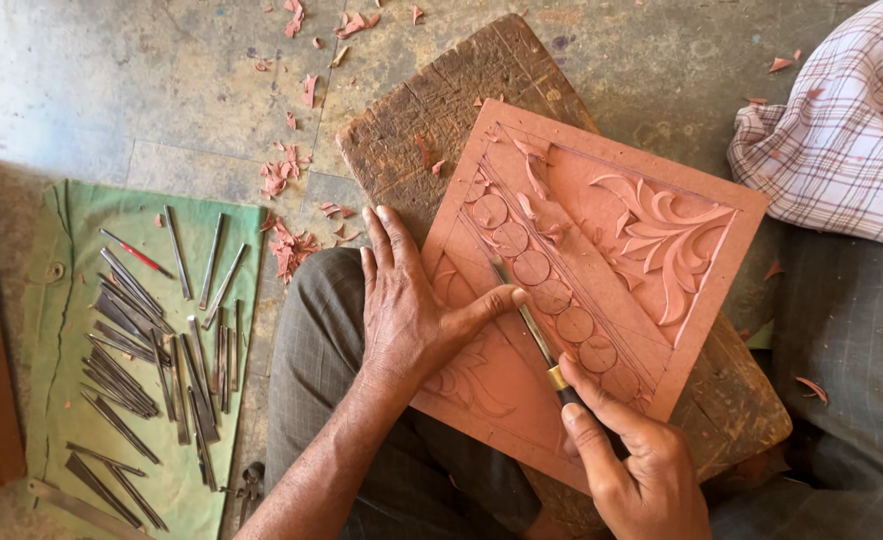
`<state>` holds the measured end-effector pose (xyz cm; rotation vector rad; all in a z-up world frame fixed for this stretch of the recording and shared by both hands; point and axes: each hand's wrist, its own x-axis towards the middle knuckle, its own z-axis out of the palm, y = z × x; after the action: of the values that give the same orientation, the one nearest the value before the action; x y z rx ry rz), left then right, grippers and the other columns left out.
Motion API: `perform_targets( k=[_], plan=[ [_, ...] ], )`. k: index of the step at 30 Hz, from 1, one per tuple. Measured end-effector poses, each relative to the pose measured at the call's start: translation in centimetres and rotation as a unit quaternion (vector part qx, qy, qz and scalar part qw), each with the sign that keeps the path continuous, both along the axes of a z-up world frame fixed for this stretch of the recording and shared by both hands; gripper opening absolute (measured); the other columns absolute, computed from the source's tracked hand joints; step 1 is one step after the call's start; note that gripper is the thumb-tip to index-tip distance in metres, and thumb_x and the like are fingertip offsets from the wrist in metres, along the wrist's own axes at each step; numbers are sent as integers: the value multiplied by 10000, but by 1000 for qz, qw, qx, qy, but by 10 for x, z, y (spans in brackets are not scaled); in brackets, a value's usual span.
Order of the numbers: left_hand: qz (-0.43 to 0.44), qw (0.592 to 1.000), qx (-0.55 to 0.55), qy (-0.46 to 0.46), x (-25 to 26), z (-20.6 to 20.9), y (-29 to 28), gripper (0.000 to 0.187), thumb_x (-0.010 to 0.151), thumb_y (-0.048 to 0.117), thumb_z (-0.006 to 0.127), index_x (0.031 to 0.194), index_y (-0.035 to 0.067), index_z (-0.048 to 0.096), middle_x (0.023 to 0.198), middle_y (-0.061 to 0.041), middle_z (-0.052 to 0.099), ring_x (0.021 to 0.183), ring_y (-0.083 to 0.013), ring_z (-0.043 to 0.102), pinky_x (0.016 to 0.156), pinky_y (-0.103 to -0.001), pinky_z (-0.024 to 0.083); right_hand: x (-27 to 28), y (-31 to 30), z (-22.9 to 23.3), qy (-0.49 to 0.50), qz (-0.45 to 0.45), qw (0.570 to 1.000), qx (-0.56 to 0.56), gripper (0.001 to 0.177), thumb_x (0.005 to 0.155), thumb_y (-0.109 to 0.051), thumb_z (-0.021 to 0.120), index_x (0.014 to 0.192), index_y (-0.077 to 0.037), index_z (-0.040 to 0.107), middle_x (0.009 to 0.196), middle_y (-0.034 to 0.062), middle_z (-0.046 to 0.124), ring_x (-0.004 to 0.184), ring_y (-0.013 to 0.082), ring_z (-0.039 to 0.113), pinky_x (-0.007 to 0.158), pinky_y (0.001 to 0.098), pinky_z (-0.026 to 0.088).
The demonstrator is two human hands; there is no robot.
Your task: The person carves intricate floral and geometric patterns into a wood panel using various woodcarving chisels. They guide the chisel with one hand and apply pressure with the other, occasionally brushing away wood shavings from the surface.
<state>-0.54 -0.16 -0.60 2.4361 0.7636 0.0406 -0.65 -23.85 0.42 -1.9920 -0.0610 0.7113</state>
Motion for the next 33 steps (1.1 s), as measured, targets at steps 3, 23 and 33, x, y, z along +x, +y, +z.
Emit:
perform_targets(
  k=[3, 23, 33],
  plan=[
    [-2, 1000, 2, -12, 1, -1, 0, 1526, 637, 775, 826, 1534, -190, 56, 1616, -436, 40, 1528, -543, 75, 1229, -544, 141, 6, 5, 3, 13, -8, 1000, 23, 504, 855, -130, 689, 1354, -198, 704, 745, 50, 765, 563, 102, 705, 571, 272, 558],
    [6, 1000, 17, -19, 0, -11, 3, 1394, 752, 781, 720, 1534, -188, 90, 1607, -434, 74, 1537, -500, 101, 1238, -518, 105, 9, 23, -3, -7, -15, 1000, 20, 498, 864, -122, 686, 1353, -215, 701, 558, 46, 712, 529, 83, 640, 541, 242, 528],
    [12, 998, -15, -52, -4, -12, 5, 1217, 924, 743, 567, 1584, -167, 102, 1666, -428, 73, 1599, -488, 84, 1287, -518, 96, 9, 46, 11, -81, -8, 994, 78, 456, 883, -114, 671, 1338, -147, 667, 803, 8, 814, 595, 67, 705, 562, 232, 551]
  ],
)
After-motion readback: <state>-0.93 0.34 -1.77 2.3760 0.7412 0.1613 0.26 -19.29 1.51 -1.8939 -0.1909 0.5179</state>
